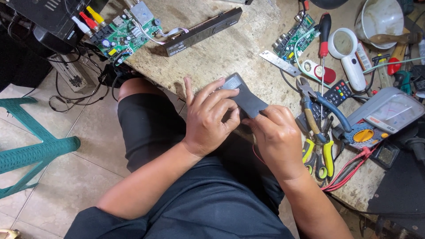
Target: Disassembling a handheld remote control using a screwdriver to inspect the internal circuit board on a repair bench.
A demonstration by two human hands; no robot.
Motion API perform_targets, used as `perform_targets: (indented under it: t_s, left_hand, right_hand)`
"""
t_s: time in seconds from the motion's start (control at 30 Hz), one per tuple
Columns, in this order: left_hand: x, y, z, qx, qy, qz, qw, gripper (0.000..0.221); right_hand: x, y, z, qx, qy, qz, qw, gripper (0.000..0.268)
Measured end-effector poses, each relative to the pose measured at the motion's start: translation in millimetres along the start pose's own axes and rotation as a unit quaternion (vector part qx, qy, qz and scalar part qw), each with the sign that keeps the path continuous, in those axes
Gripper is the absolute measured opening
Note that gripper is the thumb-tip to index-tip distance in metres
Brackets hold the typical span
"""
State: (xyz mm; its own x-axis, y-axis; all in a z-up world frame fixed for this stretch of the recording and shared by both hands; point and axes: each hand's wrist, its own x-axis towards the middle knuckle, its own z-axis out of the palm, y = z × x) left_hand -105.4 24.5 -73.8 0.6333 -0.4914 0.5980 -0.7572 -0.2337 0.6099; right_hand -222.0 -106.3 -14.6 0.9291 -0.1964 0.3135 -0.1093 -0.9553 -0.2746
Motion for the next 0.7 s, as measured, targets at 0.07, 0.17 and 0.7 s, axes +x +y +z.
perform_targets:
  t_s: [0.07, 0.17, 0.7]
  left_hand:
    - [2, -1, -2, -0.002, 0.001, 0.004, 1.0, 0.009]
    - [3, -2, -4, -0.009, -0.012, 0.004, 1.0, 0.009]
    - [31, 2, -19, 0.041, -0.211, 0.033, 0.976, 0.045]
  right_hand:
    - [1, 0, -1, 0.0, -0.002, 0.004, 1.0, 0.014]
    - [2, 0, -3, -0.003, -0.009, -0.003, 1.0, 0.014]
    - [-23, 3, -1, -0.015, -0.033, 0.013, 0.999, 0.037]
